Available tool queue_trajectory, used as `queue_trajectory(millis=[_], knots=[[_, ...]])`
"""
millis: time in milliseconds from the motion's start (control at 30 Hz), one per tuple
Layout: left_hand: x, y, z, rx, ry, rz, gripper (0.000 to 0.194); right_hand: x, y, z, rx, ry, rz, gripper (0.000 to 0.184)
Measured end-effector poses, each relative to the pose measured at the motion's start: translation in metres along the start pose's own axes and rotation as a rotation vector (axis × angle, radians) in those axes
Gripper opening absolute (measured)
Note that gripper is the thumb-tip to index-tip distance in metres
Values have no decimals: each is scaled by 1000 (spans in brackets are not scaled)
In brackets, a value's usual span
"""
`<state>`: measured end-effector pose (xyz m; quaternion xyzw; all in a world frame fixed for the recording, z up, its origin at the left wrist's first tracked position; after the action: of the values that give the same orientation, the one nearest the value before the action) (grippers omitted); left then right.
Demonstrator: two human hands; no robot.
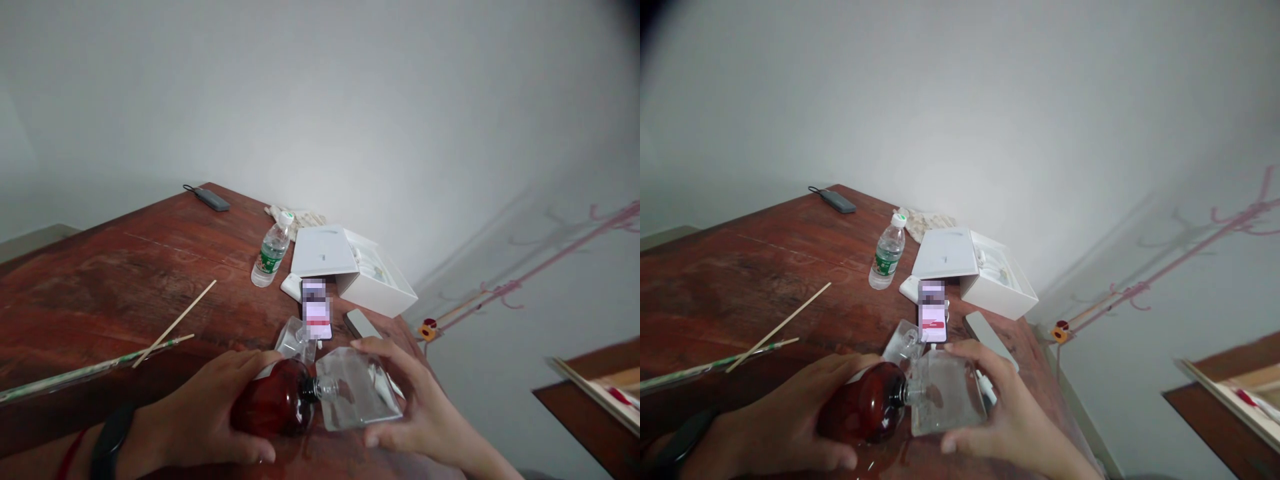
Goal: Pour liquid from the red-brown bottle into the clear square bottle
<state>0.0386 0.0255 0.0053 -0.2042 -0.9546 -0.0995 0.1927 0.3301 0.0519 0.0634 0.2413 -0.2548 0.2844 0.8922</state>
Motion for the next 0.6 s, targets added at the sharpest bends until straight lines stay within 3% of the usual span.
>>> queue_trajectory(millis=[200, 333, 500, 600], knots=[[2, 1, -4, -17, -18, -21, 71, 2, 13, 16, 54, -35, 37, 92], [1, 3, -10, -14, -5, 51, 69, 3, 16, 20, 51, -50, 51, 92], [5, 2, -9, -42, 9, -22, 72, 4, 17, 24, 65, -124, 48, 92], [1, 0, -5, -32, 30, 8, 74, 5, 16, 26, 71, -203, 56, 92]])
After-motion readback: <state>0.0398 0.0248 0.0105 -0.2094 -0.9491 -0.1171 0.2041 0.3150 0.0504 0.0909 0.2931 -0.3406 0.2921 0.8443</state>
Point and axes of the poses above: each hand's wrist, its own y-axis towards the middle knuckle, its own x-axis out of the back of the hand, z = x × y, the point moved 6 cm from there along y, towards the middle knuckle, and after that the axes turned 15 degrees about x, right-handed, at the moved point
